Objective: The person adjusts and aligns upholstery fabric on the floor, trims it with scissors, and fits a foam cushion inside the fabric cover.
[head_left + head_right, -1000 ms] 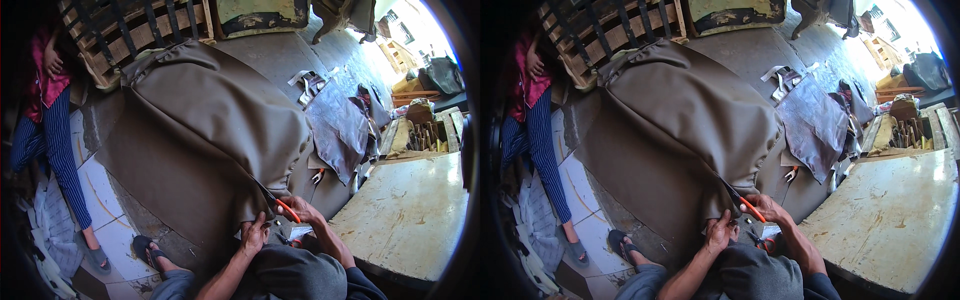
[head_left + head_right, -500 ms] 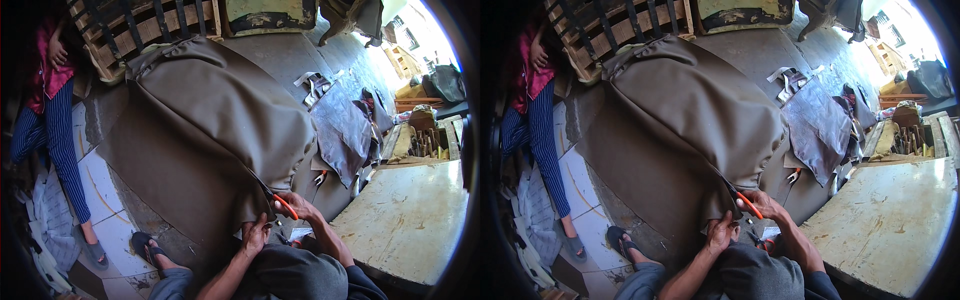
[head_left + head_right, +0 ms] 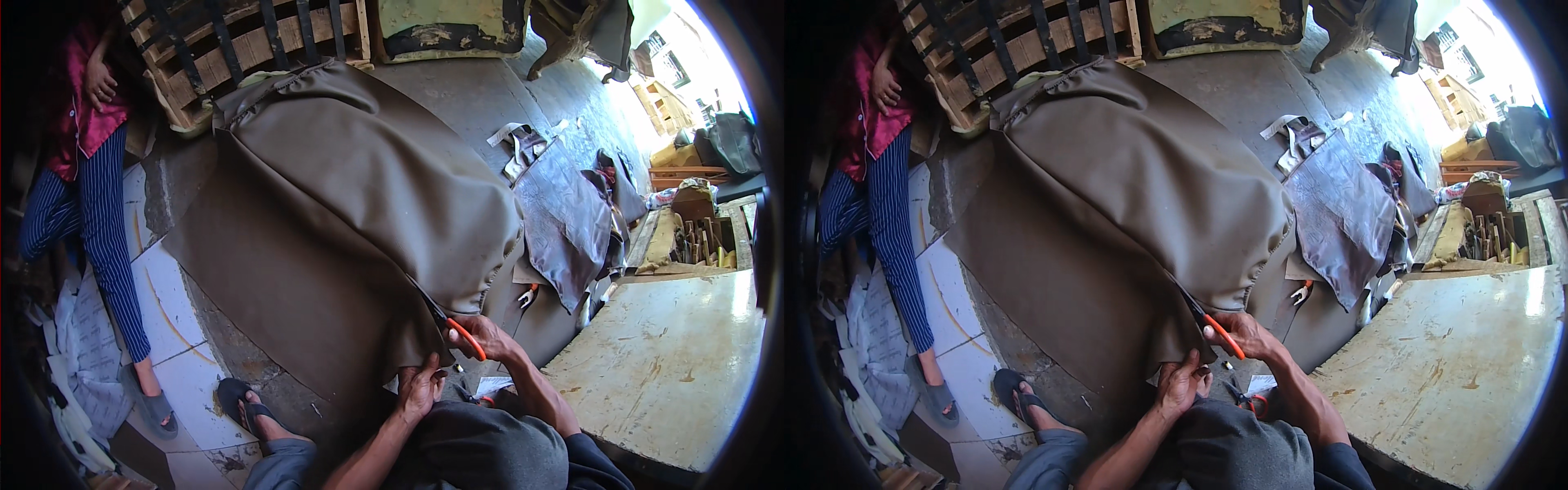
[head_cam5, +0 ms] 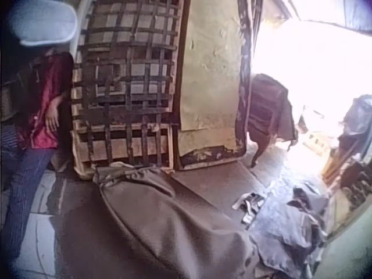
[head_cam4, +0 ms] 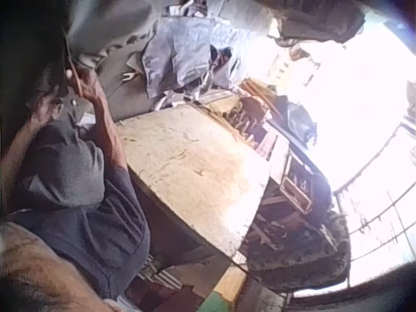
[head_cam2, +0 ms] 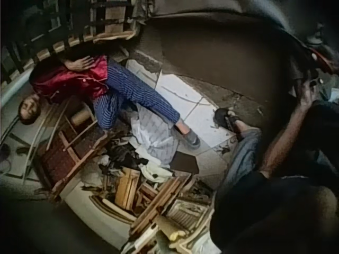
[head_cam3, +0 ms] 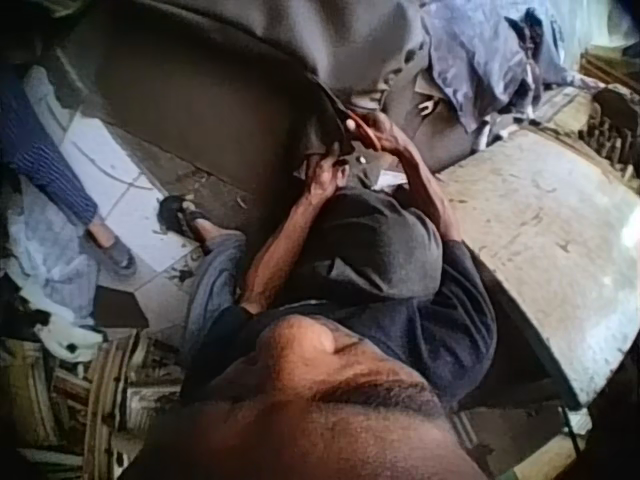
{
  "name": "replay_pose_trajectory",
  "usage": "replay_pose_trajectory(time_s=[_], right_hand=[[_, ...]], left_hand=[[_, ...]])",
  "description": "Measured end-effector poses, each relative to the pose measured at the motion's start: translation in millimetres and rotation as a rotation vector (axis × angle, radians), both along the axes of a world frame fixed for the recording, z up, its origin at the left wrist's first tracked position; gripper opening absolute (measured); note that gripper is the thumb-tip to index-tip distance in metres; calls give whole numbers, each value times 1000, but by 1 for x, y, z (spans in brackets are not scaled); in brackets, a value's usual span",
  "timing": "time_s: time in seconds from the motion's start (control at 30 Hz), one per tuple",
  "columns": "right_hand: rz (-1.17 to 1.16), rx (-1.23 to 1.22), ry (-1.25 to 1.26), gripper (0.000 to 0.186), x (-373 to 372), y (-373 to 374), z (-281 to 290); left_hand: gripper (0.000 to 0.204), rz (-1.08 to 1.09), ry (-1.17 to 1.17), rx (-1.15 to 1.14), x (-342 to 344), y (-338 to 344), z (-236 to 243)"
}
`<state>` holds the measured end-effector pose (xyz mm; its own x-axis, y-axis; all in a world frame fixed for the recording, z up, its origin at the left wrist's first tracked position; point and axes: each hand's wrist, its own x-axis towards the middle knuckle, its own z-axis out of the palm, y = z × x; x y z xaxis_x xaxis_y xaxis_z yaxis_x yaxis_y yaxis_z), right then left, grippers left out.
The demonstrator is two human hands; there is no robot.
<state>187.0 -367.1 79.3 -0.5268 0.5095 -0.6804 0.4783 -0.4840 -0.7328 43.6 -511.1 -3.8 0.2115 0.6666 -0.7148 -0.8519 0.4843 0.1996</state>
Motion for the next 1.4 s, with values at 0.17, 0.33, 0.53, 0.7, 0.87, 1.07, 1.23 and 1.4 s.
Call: replay_pose_trajectory(time_s=[0.17,0.33,0.53,0.7,0.87,1.07,1.23,1.4], right_hand=[[7,24,-48,56,-4,4,-3],[12,-9,-37,59,-9,5,-1],[25,43,-68,59,-10,7,-8],[62,110,-86,58,-15,12,-11],[53,51,-119,59,-22,16,-4],[33,90,-147,50,-27,20,-2],[29,1,-163,52,-30,21,2],[50,96,-128,53,-38,22,2]], left_hand=[[27,11,13,9,1,-5,-5],[27,25,17,28,3,-11,-15],[33,44,-11,-9,6,-9,-8],[34,85,-8,-16,7,-8,-4],[26,97,-2,15,5,-13,-12],[27,119,-12,23,7,-15,-11],[35,146,-17,11,9,-18,-14],[33,165,-80,18,9,-24,-22]])
